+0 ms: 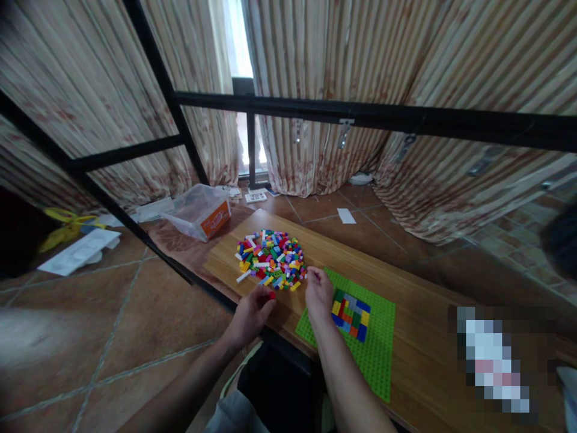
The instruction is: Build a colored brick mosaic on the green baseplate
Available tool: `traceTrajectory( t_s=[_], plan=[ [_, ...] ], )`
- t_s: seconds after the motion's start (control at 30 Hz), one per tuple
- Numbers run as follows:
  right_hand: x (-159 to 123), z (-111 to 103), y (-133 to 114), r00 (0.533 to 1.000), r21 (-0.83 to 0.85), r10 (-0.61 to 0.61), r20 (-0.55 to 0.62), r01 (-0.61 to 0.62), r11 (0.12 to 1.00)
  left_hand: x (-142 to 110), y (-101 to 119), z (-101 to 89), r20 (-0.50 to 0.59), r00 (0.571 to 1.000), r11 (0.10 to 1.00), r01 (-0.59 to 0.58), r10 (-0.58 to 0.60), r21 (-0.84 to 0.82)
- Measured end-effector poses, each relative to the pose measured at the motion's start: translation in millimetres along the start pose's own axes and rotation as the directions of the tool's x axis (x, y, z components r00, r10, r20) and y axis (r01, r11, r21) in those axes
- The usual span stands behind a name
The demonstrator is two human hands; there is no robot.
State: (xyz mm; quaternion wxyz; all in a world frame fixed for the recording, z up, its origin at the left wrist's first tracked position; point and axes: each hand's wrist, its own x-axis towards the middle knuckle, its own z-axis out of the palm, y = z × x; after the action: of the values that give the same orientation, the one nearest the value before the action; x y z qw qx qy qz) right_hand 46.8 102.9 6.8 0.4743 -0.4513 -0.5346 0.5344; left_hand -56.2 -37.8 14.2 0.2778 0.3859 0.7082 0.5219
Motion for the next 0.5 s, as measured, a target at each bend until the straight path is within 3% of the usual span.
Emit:
traceTrajectory(
  t_s=[0.17, 0.37, 0.5],
  plan=[
    [2.0, 9.1, 10.3, 0.999, -0.145, -0.039, 0.025, 0.042, 0.988, 12.0, 7.0, -4.1, 0.028, 0.994, 0.96, -0.11, 0.106, 0.256],
    [5.6, 1.0, 12.1, 0.974, -0.215, -0.131, 0.185, 0.17, 0.962, 19.8, 8.7, 1.1, 0.062, 0.984, 0.917, -0.177, 0.166, 0.357],
    [20.5, -2.0, 7.5, 0.919, -0.47, -0.239, 0.315, 0.369, 0.802, 24.4, 3.3, 6.6, 0.041, 0.982, 0.91, -0.187, 0.184, 0.371]
  ],
)
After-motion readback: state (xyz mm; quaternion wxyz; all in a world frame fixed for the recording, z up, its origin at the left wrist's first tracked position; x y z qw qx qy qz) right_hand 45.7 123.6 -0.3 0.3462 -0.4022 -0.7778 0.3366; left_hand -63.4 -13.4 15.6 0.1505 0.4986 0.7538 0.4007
